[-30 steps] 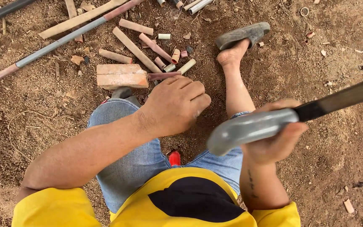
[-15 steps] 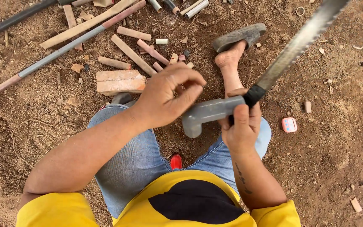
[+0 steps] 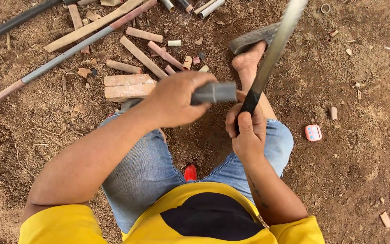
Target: A person sitting on the ground uses a hacksaw blade to cut through a PVC pipe.
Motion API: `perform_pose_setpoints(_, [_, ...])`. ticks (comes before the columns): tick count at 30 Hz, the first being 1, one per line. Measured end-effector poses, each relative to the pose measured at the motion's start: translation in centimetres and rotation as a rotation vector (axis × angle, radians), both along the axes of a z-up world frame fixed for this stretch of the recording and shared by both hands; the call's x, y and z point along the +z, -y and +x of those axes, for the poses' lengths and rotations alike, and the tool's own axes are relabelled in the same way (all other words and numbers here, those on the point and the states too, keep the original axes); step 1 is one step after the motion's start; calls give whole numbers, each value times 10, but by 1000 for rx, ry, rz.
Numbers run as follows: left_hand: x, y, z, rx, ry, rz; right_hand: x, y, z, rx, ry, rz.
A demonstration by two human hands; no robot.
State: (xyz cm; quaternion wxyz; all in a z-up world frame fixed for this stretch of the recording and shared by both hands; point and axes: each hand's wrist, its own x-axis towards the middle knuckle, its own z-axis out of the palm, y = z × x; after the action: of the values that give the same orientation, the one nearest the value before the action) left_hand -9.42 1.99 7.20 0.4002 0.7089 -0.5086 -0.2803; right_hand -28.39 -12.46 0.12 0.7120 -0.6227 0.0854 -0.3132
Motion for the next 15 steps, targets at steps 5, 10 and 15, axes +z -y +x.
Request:
perform_pose_setpoints(5, [-29, 10, 39, 253, 235, 6, -9, -8, -30, 89, -195, 31])
perform_pose_setpoints(10, [-30, 8, 62, 359, 241, 94, -28, -16, -55, 238, -452, -11])
perform_pose_setpoints(15, [-41, 3, 75, 409, 143, 164, -55, -18, -75, 275, -550, 169])
